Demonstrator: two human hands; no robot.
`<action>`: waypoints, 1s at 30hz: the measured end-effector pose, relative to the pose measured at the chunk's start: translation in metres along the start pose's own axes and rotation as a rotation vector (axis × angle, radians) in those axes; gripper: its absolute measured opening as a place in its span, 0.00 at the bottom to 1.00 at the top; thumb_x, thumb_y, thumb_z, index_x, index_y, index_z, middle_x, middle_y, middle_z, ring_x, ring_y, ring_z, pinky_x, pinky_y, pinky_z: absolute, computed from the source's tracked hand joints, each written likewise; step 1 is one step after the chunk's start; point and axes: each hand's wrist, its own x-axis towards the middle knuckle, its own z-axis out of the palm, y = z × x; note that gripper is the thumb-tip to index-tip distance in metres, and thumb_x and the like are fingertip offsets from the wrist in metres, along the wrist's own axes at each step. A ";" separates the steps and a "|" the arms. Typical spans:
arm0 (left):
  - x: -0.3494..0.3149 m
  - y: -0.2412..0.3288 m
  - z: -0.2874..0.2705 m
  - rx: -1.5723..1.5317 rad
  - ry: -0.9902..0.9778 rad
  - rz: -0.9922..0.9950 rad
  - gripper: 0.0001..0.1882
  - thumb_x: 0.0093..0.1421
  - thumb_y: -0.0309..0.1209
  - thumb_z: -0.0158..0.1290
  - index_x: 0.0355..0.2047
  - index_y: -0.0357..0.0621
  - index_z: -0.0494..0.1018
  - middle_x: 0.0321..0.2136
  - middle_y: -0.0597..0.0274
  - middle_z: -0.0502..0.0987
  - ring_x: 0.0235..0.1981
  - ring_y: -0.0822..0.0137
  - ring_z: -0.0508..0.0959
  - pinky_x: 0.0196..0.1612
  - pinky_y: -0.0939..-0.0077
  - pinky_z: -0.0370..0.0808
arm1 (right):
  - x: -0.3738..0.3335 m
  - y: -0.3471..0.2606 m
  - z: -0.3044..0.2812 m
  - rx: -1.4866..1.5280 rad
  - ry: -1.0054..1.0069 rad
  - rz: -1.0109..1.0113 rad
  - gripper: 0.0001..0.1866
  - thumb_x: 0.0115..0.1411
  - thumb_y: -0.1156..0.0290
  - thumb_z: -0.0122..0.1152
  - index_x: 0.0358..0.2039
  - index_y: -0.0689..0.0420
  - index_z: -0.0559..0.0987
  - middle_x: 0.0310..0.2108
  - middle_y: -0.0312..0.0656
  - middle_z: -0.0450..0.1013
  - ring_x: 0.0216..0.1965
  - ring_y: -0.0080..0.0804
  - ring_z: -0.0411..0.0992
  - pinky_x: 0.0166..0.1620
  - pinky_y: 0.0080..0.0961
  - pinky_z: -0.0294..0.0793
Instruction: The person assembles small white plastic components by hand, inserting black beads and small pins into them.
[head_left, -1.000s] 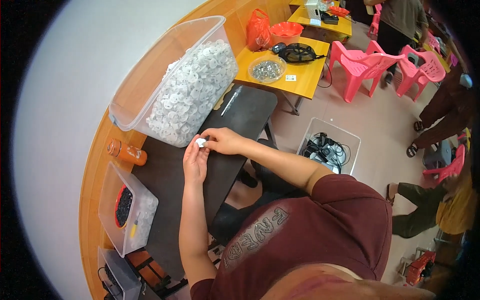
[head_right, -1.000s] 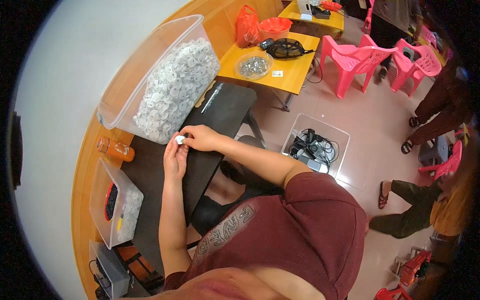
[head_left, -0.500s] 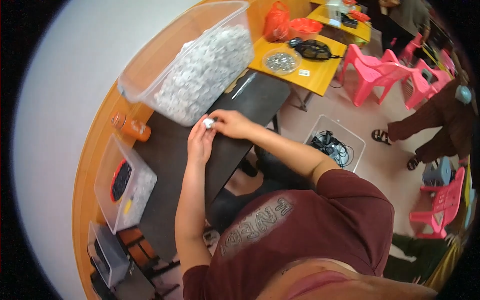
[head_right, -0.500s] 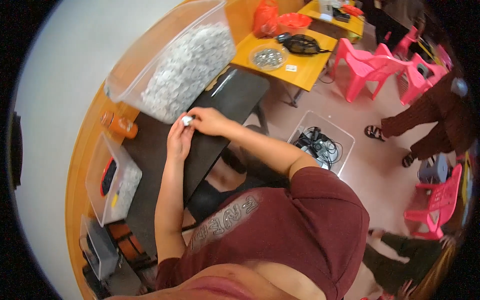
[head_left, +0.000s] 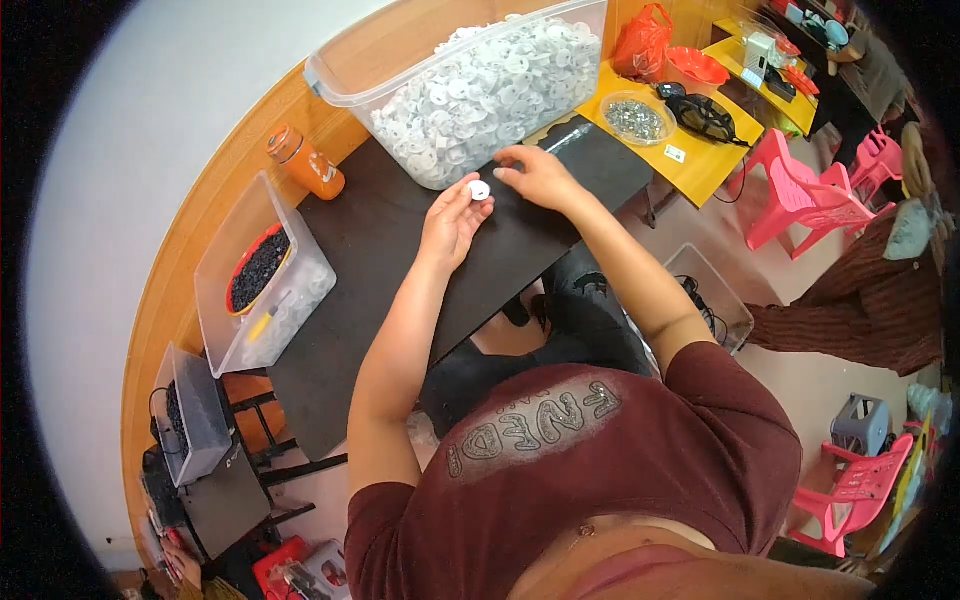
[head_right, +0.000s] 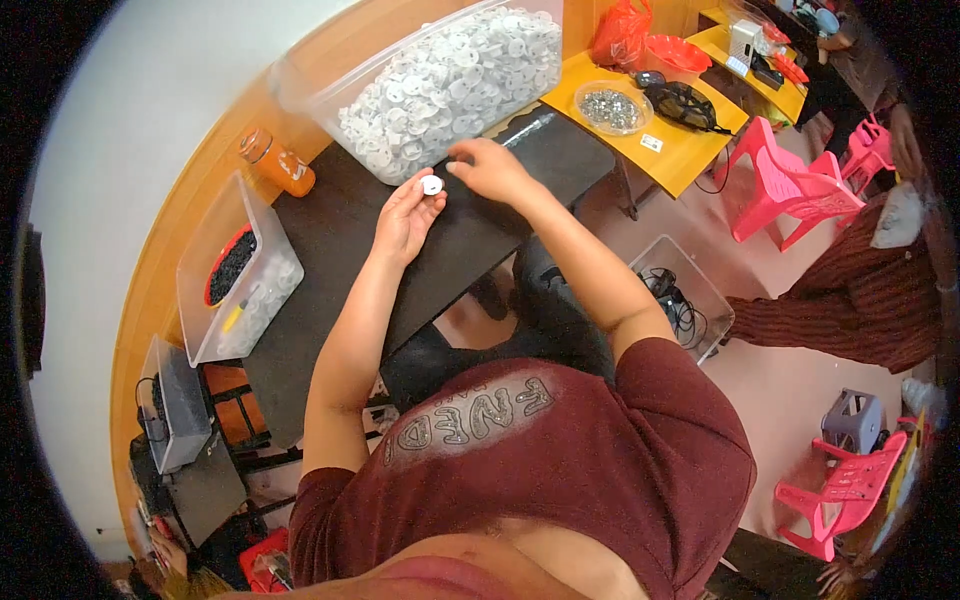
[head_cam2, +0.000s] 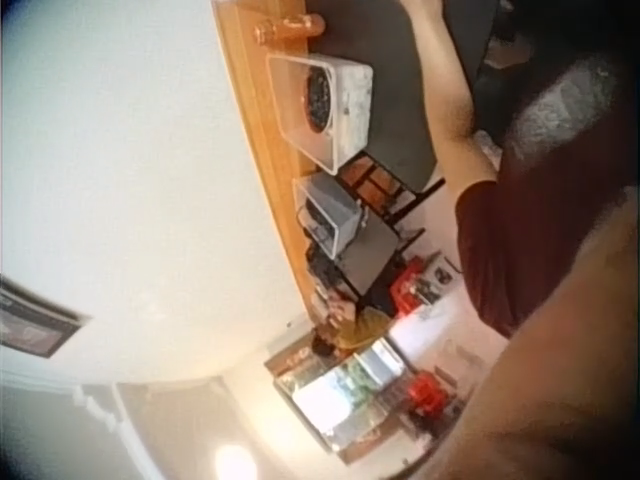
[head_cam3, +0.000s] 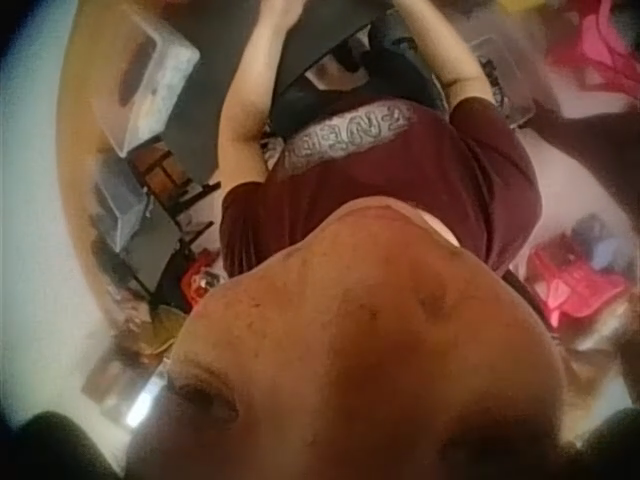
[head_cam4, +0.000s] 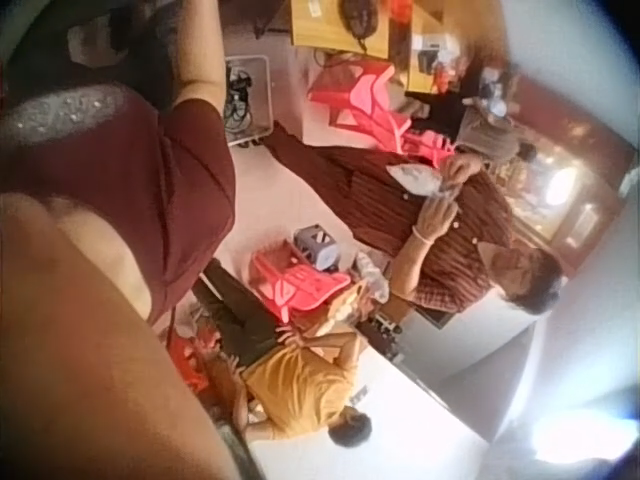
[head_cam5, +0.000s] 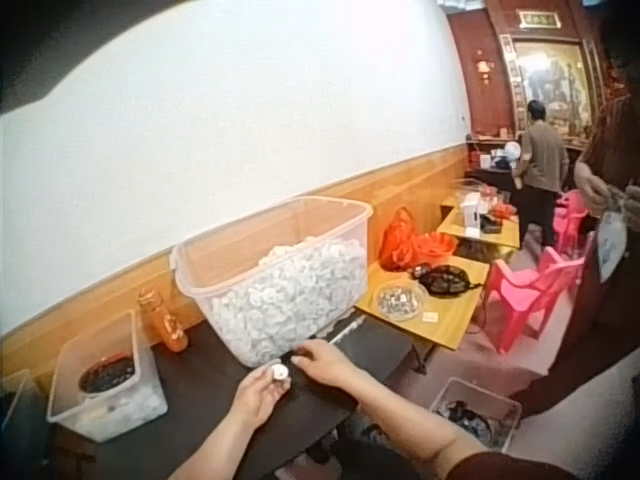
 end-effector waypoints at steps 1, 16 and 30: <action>0.000 0.001 0.000 -0.001 0.003 0.004 0.21 0.70 0.30 0.46 0.59 0.32 0.64 0.45 0.51 0.77 0.43 0.62 0.78 0.48 0.71 0.77 | 0.001 -0.001 -0.003 0.029 -0.001 0.046 0.19 0.58 0.61 0.62 0.47 0.58 0.79 0.43 0.50 0.77 0.45 0.45 0.75 0.49 0.35 0.73; -0.002 0.000 -0.008 -0.045 0.073 0.056 0.21 0.69 0.29 0.46 0.59 0.32 0.64 0.46 0.50 0.76 0.42 0.62 0.78 0.47 0.70 0.77 | -0.022 -0.004 0.012 -0.031 -0.007 0.011 0.18 0.59 0.64 0.62 0.49 0.56 0.78 0.45 0.48 0.76 0.46 0.43 0.76 0.49 0.35 0.74; -0.017 0.022 -0.014 0.056 0.161 -0.054 0.20 0.68 0.29 0.48 0.57 0.31 0.66 0.42 0.52 0.76 0.40 0.62 0.78 0.44 0.71 0.78 | -0.075 -0.023 0.015 -0.086 -0.102 -0.183 0.14 0.59 0.68 0.63 0.45 0.56 0.80 0.39 0.43 0.73 0.38 0.37 0.74 0.42 0.30 0.74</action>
